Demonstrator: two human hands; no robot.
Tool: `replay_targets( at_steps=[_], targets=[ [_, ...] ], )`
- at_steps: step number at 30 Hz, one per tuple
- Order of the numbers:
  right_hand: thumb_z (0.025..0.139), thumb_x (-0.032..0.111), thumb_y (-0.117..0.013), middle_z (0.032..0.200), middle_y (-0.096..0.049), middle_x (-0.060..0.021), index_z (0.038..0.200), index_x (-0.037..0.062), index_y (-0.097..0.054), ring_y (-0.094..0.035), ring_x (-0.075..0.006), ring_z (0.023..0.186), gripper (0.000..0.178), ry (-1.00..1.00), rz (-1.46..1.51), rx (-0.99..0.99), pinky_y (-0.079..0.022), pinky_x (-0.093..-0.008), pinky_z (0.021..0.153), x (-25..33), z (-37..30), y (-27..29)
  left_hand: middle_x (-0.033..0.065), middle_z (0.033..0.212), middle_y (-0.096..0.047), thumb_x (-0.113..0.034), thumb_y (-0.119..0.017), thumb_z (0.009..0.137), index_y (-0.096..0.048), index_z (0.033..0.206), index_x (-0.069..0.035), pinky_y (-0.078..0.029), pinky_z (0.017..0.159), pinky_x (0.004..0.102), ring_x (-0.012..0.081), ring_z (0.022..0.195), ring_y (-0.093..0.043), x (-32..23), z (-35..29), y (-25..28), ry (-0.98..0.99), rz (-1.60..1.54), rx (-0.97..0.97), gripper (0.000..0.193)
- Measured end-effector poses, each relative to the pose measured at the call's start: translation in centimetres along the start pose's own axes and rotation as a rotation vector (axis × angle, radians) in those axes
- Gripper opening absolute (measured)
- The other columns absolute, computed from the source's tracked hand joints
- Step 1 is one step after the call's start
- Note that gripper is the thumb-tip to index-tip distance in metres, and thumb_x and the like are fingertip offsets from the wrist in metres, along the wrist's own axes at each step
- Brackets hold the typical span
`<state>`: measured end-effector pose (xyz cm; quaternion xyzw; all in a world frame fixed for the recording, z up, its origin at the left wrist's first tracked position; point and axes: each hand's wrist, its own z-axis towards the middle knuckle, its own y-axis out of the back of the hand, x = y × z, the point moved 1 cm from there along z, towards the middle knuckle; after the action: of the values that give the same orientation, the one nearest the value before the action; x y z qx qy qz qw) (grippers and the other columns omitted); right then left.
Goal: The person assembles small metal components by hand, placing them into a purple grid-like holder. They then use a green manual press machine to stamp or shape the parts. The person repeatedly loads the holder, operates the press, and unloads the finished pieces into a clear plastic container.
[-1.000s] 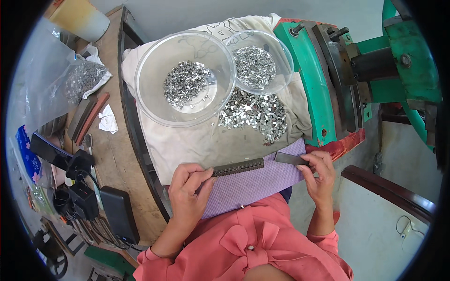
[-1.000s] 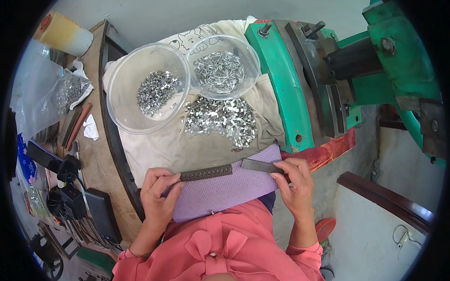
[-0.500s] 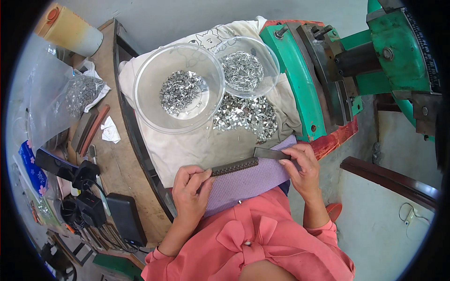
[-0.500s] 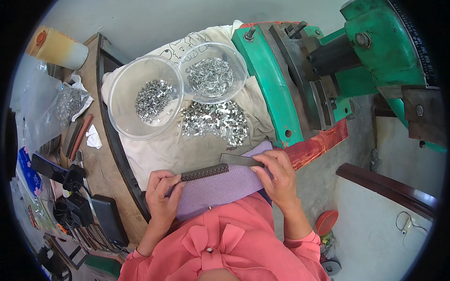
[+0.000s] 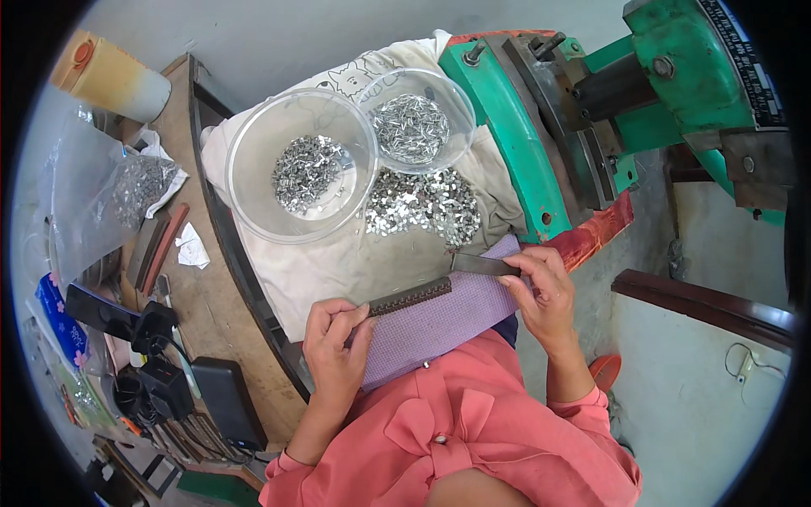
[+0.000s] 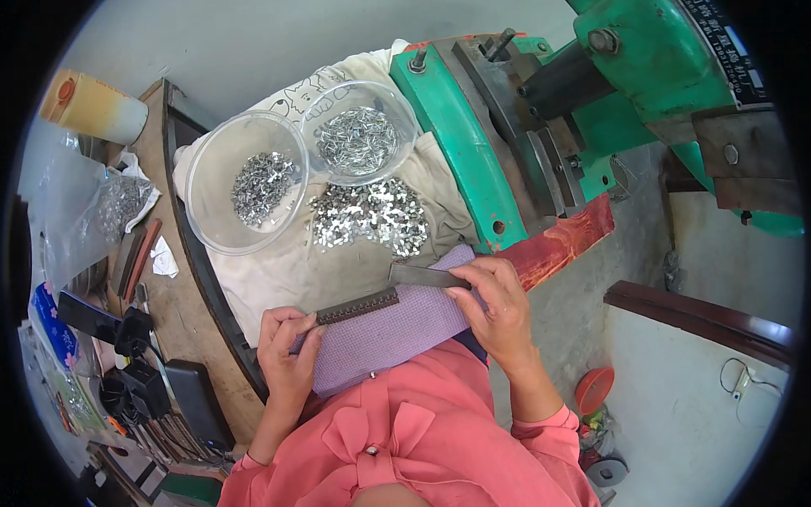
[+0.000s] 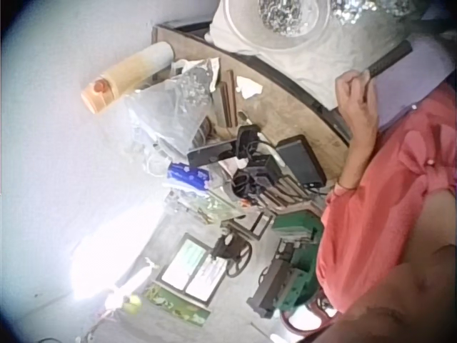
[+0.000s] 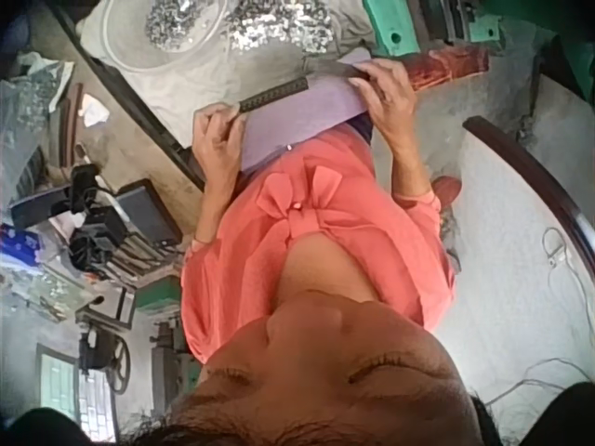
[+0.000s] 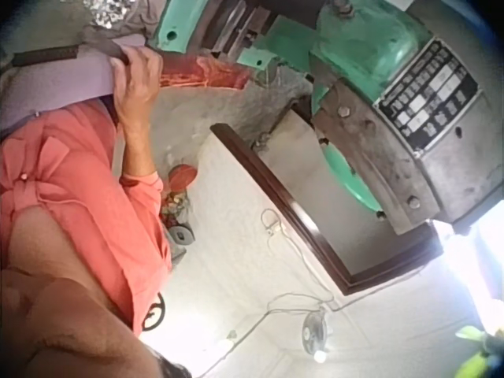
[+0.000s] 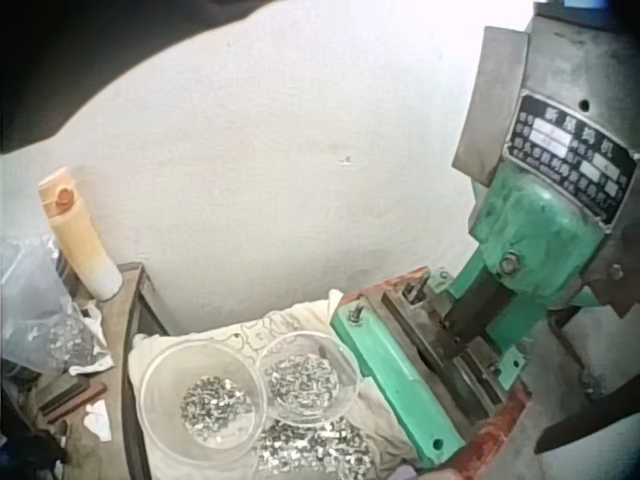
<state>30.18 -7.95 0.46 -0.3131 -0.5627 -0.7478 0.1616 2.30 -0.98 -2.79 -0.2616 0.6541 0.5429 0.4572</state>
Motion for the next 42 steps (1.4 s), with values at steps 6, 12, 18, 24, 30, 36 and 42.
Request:
replay_targets(
  at_steps=[6,12,18,24,30,36,42],
  targets=[
    [0.077,0.005,-0.082,0.100,-0.064,-0.0096,0.104,0.0036,-0.071,-0.063,-0.0273,0.093,0.030,0.031,-0.007,-0.004,-0.052,-0.0368,0.080,0.2,0.1,-0.2,0.0113,0.098,-0.061,0.007,-0.078,0.077,-0.070,0.099,0.000,-0.049,0.076,0.0291,0.0209,0.087,-0.061,0.0,0.0,-0.1,0.011,0.004,0.001,0.025],
    [0.077,0.005,-0.082,0.100,-0.064,-0.0103,0.106,0.0037,-0.071,-0.063,-0.0285,0.092,0.031,0.068,0.023,-0.010,-0.052,-0.0375,0.079,0.2,0.6,-0.8,0.0106,0.099,-0.061,0.007,-0.078,0.078,-0.070,0.097,0.001,-0.049,0.076,0.0290,0.0204,0.086,-0.061,-0.2,0.1,0.1,-0.010,0.023,-0.013,0.022],
    [0.077,0.005,-0.081,0.100,-0.063,-0.0110,0.106,0.0031,-0.070,-0.063,-0.0307,0.092,0.031,0.140,-0.012,-0.041,-0.052,-0.0393,0.078,0.5,0.9,-1.6,0.0103,0.099,-0.060,0.006,-0.078,0.079,-0.070,0.098,0.002,-0.050,0.074,0.0284,0.0187,0.085,-0.061,0.1,0.1,-0.2,-0.008,0.000,-0.012,0.021],
    [0.079,0.008,-0.080,0.099,-0.062,-0.0108,0.106,0.0033,-0.070,-0.063,-0.0315,0.092,0.029,0.116,-0.036,-0.050,-0.052,-0.0402,0.080,0.1,0.7,-2.4,0.0104,0.098,-0.060,0.005,-0.077,0.080,-0.070,0.098,0.002,-0.050,0.074,0.0285,0.0189,0.084,-0.060,0.2,0.1,-0.1,-0.020,0.030,-0.017,0.020],
    [0.080,0.007,-0.079,0.099,-0.062,-0.0110,0.107,0.0032,-0.069,-0.062,-0.0318,0.093,0.029,0.096,-0.091,-0.081,-0.052,-0.0406,0.081,-0.1,0.6,-3.1,0.0106,0.098,-0.061,0.005,-0.077,0.079,-0.070,0.098,0.002,-0.049,0.075,0.0289,0.0191,0.084,-0.060,0.2,0.2,-0.3,-0.019,0.009,-0.012,0.020],
    [0.079,0.006,-0.080,0.100,-0.063,-0.0116,0.106,0.0027,-0.070,-0.062,-0.0317,0.094,0.030,0.066,-0.035,-0.037,-0.052,-0.0407,0.081,0.6,0.7,-2.9,0.0110,0.098,-0.061,0.005,-0.078,0.078,-0.070,0.098,0.001,-0.049,0.076,0.0295,0.0206,0.086,-0.061,-0.1,0.1,-0.1,-0.013,0.025,-0.009,0.022],
    [0.078,0.004,-0.080,0.101,-0.063,-0.0120,0.107,0.0017,-0.070,-0.062,-0.0318,0.095,0.031,0.053,-0.089,-0.014,-0.051,-0.0405,0.081,0.6,1.1,-2.9,0.0113,0.099,-0.061,0.006,-0.078,0.078,-0.070,0.099,0.000,-0.049,0.077,0.0291,0.0216,0.087,-0.062,-0.2,0.2,0.0,-0.004,0.017,0.016,0.024]
  ],
)
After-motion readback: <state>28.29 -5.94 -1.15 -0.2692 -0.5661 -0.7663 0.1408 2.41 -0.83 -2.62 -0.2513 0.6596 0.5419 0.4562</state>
